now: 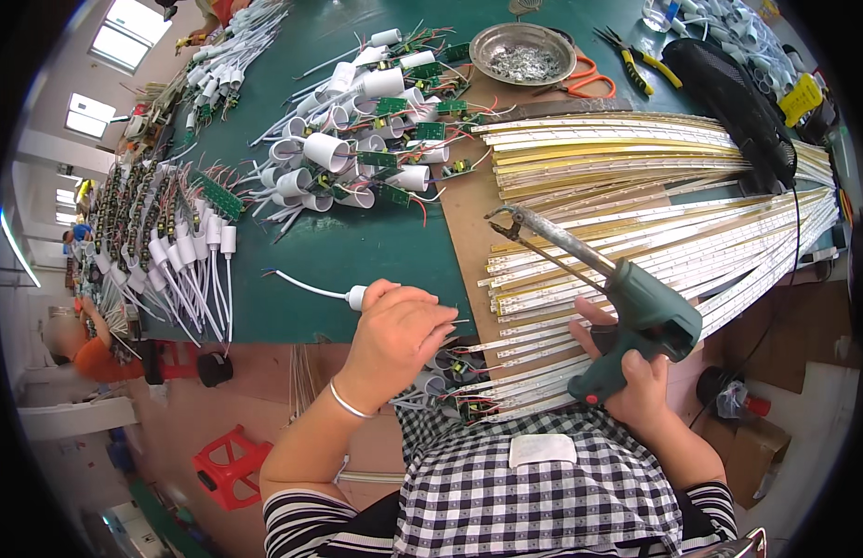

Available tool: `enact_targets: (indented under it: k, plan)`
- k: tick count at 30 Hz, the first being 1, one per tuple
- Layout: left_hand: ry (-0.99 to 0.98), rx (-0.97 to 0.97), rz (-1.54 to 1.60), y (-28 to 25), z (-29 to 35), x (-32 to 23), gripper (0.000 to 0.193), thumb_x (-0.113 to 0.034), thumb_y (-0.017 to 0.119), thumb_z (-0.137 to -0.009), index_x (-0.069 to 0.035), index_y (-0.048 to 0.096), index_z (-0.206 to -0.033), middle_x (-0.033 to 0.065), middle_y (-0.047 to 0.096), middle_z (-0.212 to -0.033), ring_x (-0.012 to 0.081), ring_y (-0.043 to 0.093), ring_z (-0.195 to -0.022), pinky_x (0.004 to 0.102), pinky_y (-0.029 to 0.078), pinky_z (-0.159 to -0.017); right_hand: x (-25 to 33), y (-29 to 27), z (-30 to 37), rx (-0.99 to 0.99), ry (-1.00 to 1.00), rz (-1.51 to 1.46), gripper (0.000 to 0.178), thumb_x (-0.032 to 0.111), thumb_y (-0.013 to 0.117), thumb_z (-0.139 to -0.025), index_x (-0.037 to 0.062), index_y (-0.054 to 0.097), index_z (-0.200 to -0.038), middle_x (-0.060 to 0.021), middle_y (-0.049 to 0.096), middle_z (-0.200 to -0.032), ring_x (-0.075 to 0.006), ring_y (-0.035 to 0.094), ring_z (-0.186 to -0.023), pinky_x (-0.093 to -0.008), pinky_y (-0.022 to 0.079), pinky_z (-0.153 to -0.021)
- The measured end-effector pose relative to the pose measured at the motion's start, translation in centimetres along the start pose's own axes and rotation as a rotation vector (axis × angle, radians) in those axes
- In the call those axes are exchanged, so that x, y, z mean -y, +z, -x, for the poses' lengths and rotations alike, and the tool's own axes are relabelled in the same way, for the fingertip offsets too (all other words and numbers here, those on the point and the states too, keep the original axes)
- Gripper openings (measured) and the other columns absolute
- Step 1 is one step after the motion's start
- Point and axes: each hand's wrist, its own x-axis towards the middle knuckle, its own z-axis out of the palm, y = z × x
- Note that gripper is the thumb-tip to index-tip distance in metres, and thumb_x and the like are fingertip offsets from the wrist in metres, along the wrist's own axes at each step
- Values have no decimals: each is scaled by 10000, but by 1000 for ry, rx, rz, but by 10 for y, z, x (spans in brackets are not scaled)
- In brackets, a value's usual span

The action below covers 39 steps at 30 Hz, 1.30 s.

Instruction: The person aligns wires to LED strips by hand and solders the electrical connections using a soldering gun.

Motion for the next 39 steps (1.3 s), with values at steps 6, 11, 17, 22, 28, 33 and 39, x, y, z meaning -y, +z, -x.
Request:
enact_targets:
  k: [6, 11, 17, 22, 28, 33, 39]
  plan:
    - [3, -14, -109, -4, -3, -19, 148, -62, 749, -666, -115, 689, -791, -10, 662, -744, 178, 632, -820, 350, 344, -793, 3, 1, 0, -15, 17, 10, 746, 325, 674, -830, 71, 287, -1414, -117, 403, -1393, -353, 400, -1298, -545, 317, -1078]
    - [9, 94, 83, 6, -3, -27, 181, -62, 764, -652, -125, 693, -806, -20, 661, -750, 160, 618, -824, 340, 333, -801, 1, -1, -2, 49, 24, -16, 684, 293, 622, -877, 12, 296, -1409, -205, 451, -1364, -284, 425, -1276, -424, 318, -1077]
    - [29, 177, 31, 6, -10, -30, 158, -71, 750, -673, -91, 687, -817, 15, 654, -761, 182, 610, -821, 358, 362, -786, 1, -1, -3, 56, 3, 52, 667, 330, 605, -889, 4, 321, -1396, -198, 477, -1345, -256, 455, -1241, -411, 325, -1067]
    - [34, 216, -97, 9, -12, -35, 138, -63, 709, -680, -98, 635, -791, 12, 587, -762, 200, 575, -806, 371, 360, -797, 0, -3, -1, 54, 26, 54, 666, 329, 611, -884, 2, 329, -1392, -185, 490, -1332, -255, 458, -1237, -410, 332, -1063]
    - [71, 72, -85, 16, 2, -37, 164, -77, 700, -651, -112, 625, -793, 9, 584, -770, 192, 579, -828, 380, 356, -796, 0, -2, -1, 45, 38, -2, 638, 276, 614, -885, -2, 334, -1386, -180, 489, -1331, -256, 451, -1246, -415, 327, -1074]
    - [114, 19, -153, 25, 13, -34, 208, -55, 702, -609, -115, 639, -797, 4, 585, -785, 198, 575, -824, 373, 362, -794, 1, -3, -2, 58, 41, 4, 621, 268, 610, -889, -3, 343, -1380, -174, 492, -1328, -257, 448, -1250, -415, 325, -1077]
    - [124, -15, -139, 28, 16, -30, 230, -60, 708, -599, -120, 643, -812, -6, 577, -802, 191, 567, -829, 370, 357, -802, 1, -1, -2, 46, 46, 19, 632, 290, 622, -882, 1, 352, -1375, -169, 500, -1319, -252, 456, -1241, -410, 330, -1072]
